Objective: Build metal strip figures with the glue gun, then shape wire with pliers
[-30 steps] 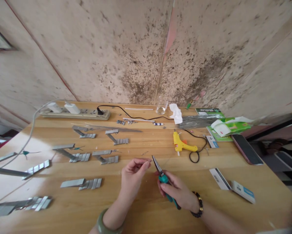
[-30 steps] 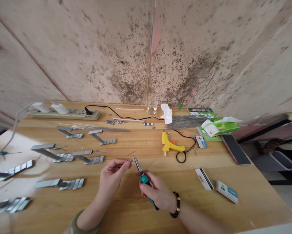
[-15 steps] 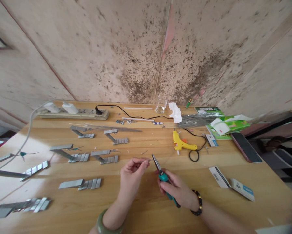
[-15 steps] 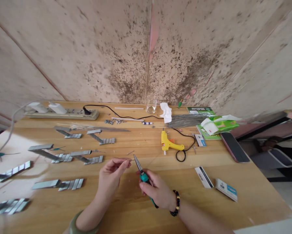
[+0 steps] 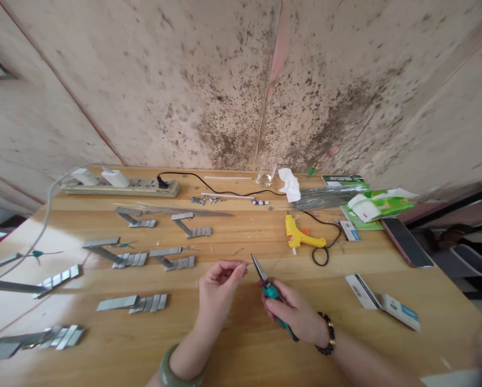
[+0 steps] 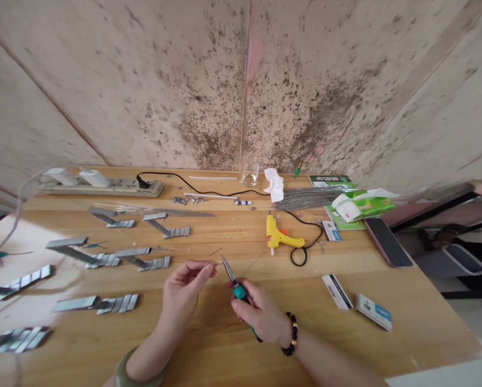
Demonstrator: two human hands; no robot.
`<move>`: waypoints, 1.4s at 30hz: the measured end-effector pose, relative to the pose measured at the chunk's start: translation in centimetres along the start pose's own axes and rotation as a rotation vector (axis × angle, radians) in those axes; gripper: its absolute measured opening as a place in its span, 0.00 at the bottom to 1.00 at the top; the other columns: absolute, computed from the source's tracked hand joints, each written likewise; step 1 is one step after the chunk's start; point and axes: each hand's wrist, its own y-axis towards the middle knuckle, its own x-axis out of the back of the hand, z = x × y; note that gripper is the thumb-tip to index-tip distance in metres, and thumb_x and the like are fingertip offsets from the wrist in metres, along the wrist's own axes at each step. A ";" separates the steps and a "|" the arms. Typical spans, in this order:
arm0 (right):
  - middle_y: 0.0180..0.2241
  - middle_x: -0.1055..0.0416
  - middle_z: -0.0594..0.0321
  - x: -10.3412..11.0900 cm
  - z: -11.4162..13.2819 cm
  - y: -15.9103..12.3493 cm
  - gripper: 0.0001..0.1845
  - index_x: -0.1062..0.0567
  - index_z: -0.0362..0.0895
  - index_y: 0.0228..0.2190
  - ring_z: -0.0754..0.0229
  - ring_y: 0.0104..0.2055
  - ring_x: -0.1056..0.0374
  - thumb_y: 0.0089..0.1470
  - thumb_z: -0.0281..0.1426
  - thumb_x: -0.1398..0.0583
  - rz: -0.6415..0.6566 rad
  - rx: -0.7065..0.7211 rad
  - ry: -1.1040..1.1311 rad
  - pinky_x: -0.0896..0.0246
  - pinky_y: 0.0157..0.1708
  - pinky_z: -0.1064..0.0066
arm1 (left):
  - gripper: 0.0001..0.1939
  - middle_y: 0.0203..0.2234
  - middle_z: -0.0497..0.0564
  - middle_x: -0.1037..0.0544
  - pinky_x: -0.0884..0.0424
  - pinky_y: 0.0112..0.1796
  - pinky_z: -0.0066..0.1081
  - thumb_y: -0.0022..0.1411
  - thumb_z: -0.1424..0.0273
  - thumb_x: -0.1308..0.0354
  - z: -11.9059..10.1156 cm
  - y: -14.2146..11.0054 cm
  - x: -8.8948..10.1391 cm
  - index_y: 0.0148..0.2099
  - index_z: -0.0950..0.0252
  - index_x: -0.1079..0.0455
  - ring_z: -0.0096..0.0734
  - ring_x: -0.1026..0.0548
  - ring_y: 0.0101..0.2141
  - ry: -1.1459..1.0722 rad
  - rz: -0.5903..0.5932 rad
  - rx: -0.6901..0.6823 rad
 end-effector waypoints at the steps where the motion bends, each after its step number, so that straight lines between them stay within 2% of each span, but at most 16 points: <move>1: 0.27 0.40 0.67 0.0 0.0 0.0 0.18 0.37 0.44 0.38 0.66 0.25 0.45 0.53 0.45 0.42 -0.001 -0.001 -0.003 0.47 0.26 0.72 | 0.09 0.25 0.51 0.19 0.27 0.31 0.23 0.46 0.68 0.31 0.0 0.0 0.0 0.28 0.66 0.25 0.25 0.24 0.25 -0.003 -0.003 0.001; 11: 0.27 0.39 0.67 0.0 0.2 -0.1 0.17 0.37 0.43 0.39 0.65 0.26 0.43 0.54 0.43 0.43 0.006 0.018 -0.029 0.46 0.27 0.71 | 0.08 0.24 0.49 0.19 0.27 0.31 0.21 0.47 0.67 0.31 0.3 0.0 0.2 0.28 0.65 0.26 0.23 0.24 0.25 0.002 -0.019 -0.001; 30: 0.28 0.41 0.68 0.3 -0.5 0.0 0.13 0.35 0.43 0.40 0.67 0.25 0.46 0.56 0.37 0.44 -0.012 0.008 -0.053 0.48 0.25 0.73 | 0.08 0.26 0.52 0.18 0.25 0.32 0.24 0.46 0.67 0.32 -0.2 -0.2 -0.2 0.28 0.66 0.26 0.27 0.22 0.26 0.008 -0.017 -0.006; 42: 0.25 0.39 0.67 0.5 -0.5 -0.3 0.14 0.32 0.44 0.42 0.65 0.25 0.44 0.57 0.39 0.44 -0.047 0.038 -0.154 0.47 0.26 0.73 | 0.09 0.24 0.52 0.19 0.26 0.31 0.27 0.46 0.67 0.32 -0.2 -0.2 -0.3 0.27 0.66 0.26 0.29 0.23 0.26 0.031 -0.023 -0.017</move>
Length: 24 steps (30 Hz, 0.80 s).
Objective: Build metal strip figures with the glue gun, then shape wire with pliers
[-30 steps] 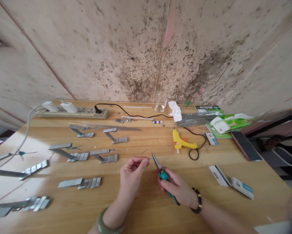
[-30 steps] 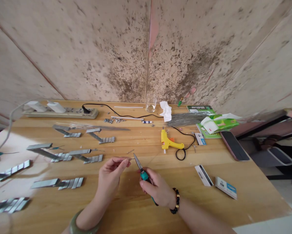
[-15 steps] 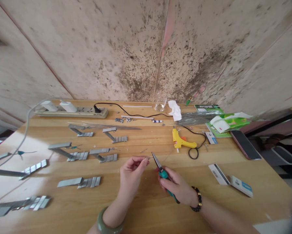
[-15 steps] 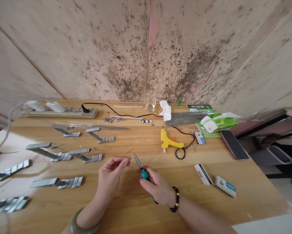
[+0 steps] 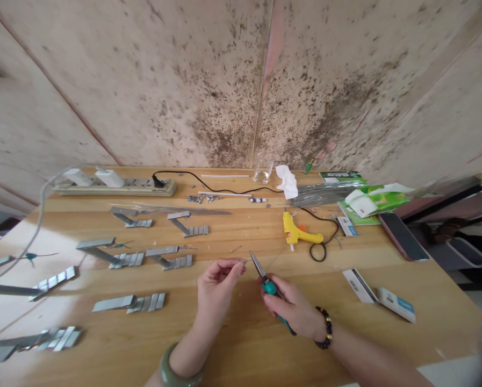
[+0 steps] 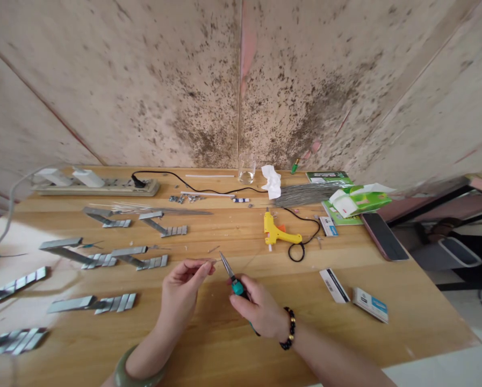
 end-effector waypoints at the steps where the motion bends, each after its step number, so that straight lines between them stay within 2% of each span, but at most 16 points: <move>1: 0.25 0.39 0.68 0.0 0.0 0.0 0.14 0.32 0.44 0.42 0.65 0.25 0.44 0.57 0.39 0.44 -0.001 0.003 -0.008 0.47 0.25 0.73 | 0.09 0.24 0.51 0.19 0.26 0.31 0.27 0.46 0.67 0.32 -0.1 0.0 0.0 0.27 0.66 0.26 0.29 0.23 0.26 -0.001 0.000 0.005; 5: 0.23 0.40 0.69 0.0 0.1 0.0 0.13 0.33 0.44 0.41 0.65 0.24 0.45 0.57 0.39 0.44 -0.001 0.008 -0.003 0.48 0.24 0.73 | 0.09 0.24 0.50 0.19 0.27 0.31 0.24 0.46 0.67 0.31 -0.2 -0.1 0.0 0.27 0.66 0.26 0.26 0.23 0.26 -0.021 0.002 0.029; 9: 0.24 0.41 0.69 -0.2 0.4 0.3 0.18 0.33 0.43 0.41 0.66 0.23 0.44 0.55 0.43 0.42 0.013 -0.016 0.090 0.47 0.24 0.72 | 0.09 0.22 0.49 0.20 0.28 0.31 0.24 0.44 0.67 0.30 0.0 0.1 0.0 0.27 0.66 0.26 0.25 0.24 0.25 -0.056 -0.003 0.053; 12: 0.28 0.37 0.67 -0.1 0.4 0.7 0.22 0.35 0.43 0.41 0.65 0.25 0.39 0.52 0.46 0.40 0.044 -0.027 0.245 0.42 0.28 0.70 | 0.11 0.22 0.48 0.21 0.28 0.31 0.24 0.42 0.68 0.29 -0.1 0.6 0.0 0.27 0.66 0.27 0.23 0.25 0.24 -0.175 -0.022 0.095; 16: 0.31 0.33 0.64 0.2 0.2 1.0 0.26 0.35 0.43 0.43 0.64 0.28 0.35 0.49 0.46 0.37 0.068 -0.047 0.407 0.39 0.32 0.67 | 0.14 0.21 0.47 0.22 0.30 0.27 0.22 0.38 0.68 0.27 -0.4 1.4 0.1 0.25 0.66 0.30 0.22 0.27 0.22 -0.356 -0.035 0.216; 19: 0.31 0.33 0.64 0.3 0.2 0.9 0.26 0.34 0.42 0.43 0.64 0.28 0.34 0.49 0.46 0.37 0.082 -0.053 0.409 0.39 0.32 0.67 | 0.15 0.21 0.47 0.23 0.30 0.26 0.21 0.39 0.68 0.28 -0.6 1.6 0.1 0.25 0.67 0.30 0.20 0.28 0.23 -0.415 0.013 0.291; 24: 0.31 0.33 0.64 0.2 0.6 0.6 0.24 0.33 0.42 0.42 0.64 0.29 0.34 0.50 0.45 0.38 0.094 -0.045 0.350 0.39 0.34 0.67 | 0.14 0.22 0.47 0.24 0.30 0.26 0.22 0.41 0.69 0.28 -0.7 1.6 0.2 0.27 0.66 0.30 0.21 0.28 0.23 -0.418 0.058 0.321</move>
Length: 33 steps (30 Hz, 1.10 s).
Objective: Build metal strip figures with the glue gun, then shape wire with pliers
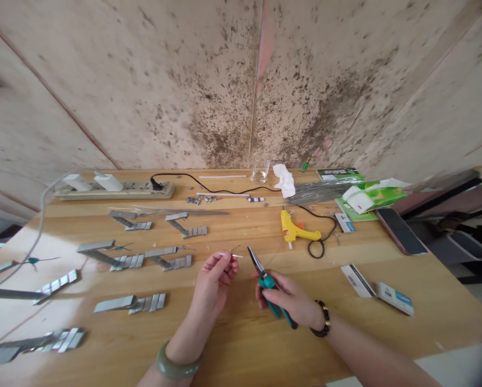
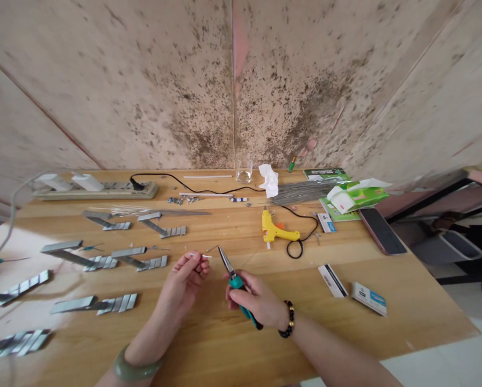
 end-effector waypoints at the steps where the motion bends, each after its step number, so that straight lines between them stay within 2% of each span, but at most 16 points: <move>1: 0.31 0.33 0.64 0.0 0.1 0.0 0.24 0.33 0.42 0.42 0.64 0.30 0.35 0.51 0.45 0.38 0.004 0.002 -0.006 0.39 0.34 0.67 | 0.13 0.22 0.47 0.24 0.30 0.26 0.22 0.41 0.68 0.29 0.0 0.0 0.0 0.27 0.66 0.30 0.21 0.28 0.23 -0.001 0.003 0.004; 8: 0.32 0.33 0.62 -0.1 0.0 -0.1 0.23 0.33 0.42 0.43 0.63 0.31 0.35 0.51 0.44 0.38 0.006 0.018 -0.006 0.40 0.36 0.66 | 0.14 0.21 0.47 0.25 0.32 0.25 0.20 0.40 0.69 0.28 -0.1 -0.4 -0.2 0.30 0.67 0.26 0.20 0.29 0.22 -0.006 0.039 0.056; 15: 0.33 0.33 0.62 -0.1 0.2 -0.1 0.25 0.34 0.43 0.44 0.62 0.33 0.35 0.49 0.45 0.37 -0.020 0.064 0.001 0.40 0.38 0.64 | 0.16 0.20 0.48 0.26 0.33 0.26 0.23 0.44 0.65 0.30 0.4 -0.6 0.1 0.36 0.68 0.22 0.22 0.30 0.22 0.191 0.086 0.029; 23: 0.33 0.34 0.62 -0.1 0.3 -0.3 0.26 0.34 0.42 0.46 0.62 0.32 0.36 0.50 0.44 0.38 0.010 0.061 -0.014 0.41 0.37 0.65 | 0.19 0.17 0.46 0.31 0.36 0.27 0.25 0.50 0.59 0.35 0.6 -1.0 -0.2 0.41 0.67 0.22 0.23 0.34 0.22 0.482 0.158 -0.145; 28: 0.33 0.34 0.63 -0.3 0.5 -0.3 0.25 0.34 0.42 0.45 0.63 0.32 0.37 0.50 0.43 0.38 0.040 0.055 -0.033 0.42 0.37 0.66 | 0.20 0.16 0.44 0.33 0.38 0.24 0.24 0.50 0.57 0.36 0.9 -0.7 0.1 0.41 0.66 0.22 0.22 0.38 0.20 0.591 0.100 -0.209; 33: 0.33 0.35 0.62 -0.4 0.4 -0.4 0.25 0.33 0.42 0.44 0.63 0.32 0.37 0.50 0.44 0.37 0.048 0.021 -0.030 0.41 0.37 0.66 | 0.16 0.20 0.47 0.28 0.36 0.25 0.25 0.53 0.60 0.38 1.0 -0.6 0.3 0.41 0.64 0.21 0.25 0.34 0.23 0.687 0.105 -0.310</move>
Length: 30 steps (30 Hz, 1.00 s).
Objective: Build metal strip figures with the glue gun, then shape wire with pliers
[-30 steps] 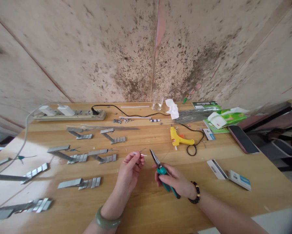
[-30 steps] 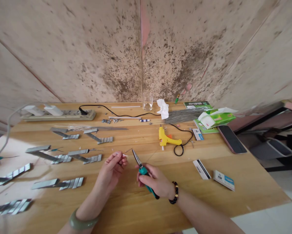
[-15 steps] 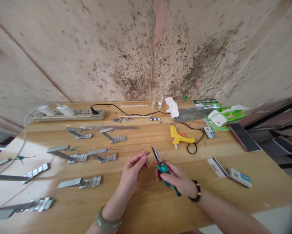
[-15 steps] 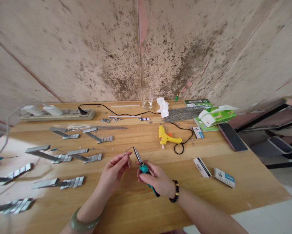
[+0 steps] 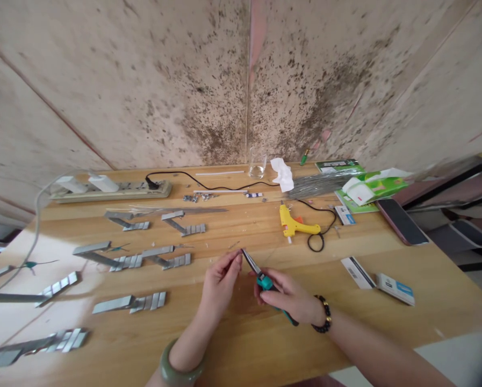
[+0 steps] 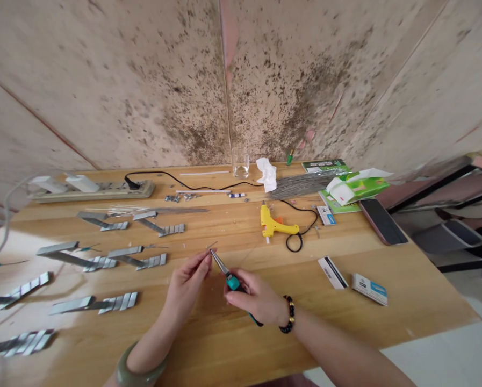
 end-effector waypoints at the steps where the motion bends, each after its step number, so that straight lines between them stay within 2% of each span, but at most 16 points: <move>1: 0.33 0.35 0.62 0.0 0.0 0.0 0.25 0.33 0.42 0.44 0.63 0.32 0.37 0.49 0.45 0.37 -0.001 -0.004 0.006 0.41 0.37 0.66 | 0.15 0.21 0.47 0.28 0.35 0.26 0.25 0.53 0.61 0.38 -0.1 0.0 0.0 0.41 0.63 0.21 0.26 0.33 0.23 0.024 0.001 -0.026; 8: 0.33 0.35 0.63 0.0 0.0 -0.1 0.26 0.32 0.42 0.43 0.63 0.33 0.36 0.49 0.45 0.37 -0.006 -0.039 0.017 0.41 0.37 0.67 | 0.14 0.23 0.47 0.31 0.36 0.27 0.25 0.59 0.64 0.43 0.0 -0.3 0.1 0.44 0.62 0.22 0.26 0.33 0.25 0.211 0.016 -0.205; 17: 0.33 0.34 0.63 0.0 0.0 -0.2 0.25 0.32 0.42 0.44 0.62 0.33 0.36 0.49 0.43 0.36 -0.014 -0.051 0.008 0.41 0.37 0.67 | 0.14 0.28 0.50 0.29 0.33 0.31 0.27 0.65 0.72 0.49 0.0 -0.1 0.8 0.50 0.64 0.28 0.27 0.30 0.29 0.585 0.024 -0.558; 25: 0.31 0.35 0.64 0.0 0.0 -0.1 0.21 0.32 0.41 0.43 0.64 0.31 0.37 0.50 0.40 0.38 -0.016 -0.026 -0.024 0.42 0.34 0.69 | 0.16 0.30 0.52 0.29 0.34 0.33 0.30 0.64 0.77 0.50 0.4 -0.1 1.1 0.53 0.66 0.30 0.29 0.31 0.31 0.766 -0.005 -0.735; 30: 0.27 0.35 0.66 0.0 -0.2 -0.1 0.22 0.33 0.41 0.42 0.65 0.26 0.37 0.49 0.41 0.38 -0.046 -0.072 -0.042 0.41 0.28 0.71 | 0.15 0.29 0.52 0.28 0.34 0.33 0.31 0.64 0.76 0.49 0.3 0.1 1.2 0.51 0.65 0.29 0.30 0.31 0.30 0.783 -0.024 -0.759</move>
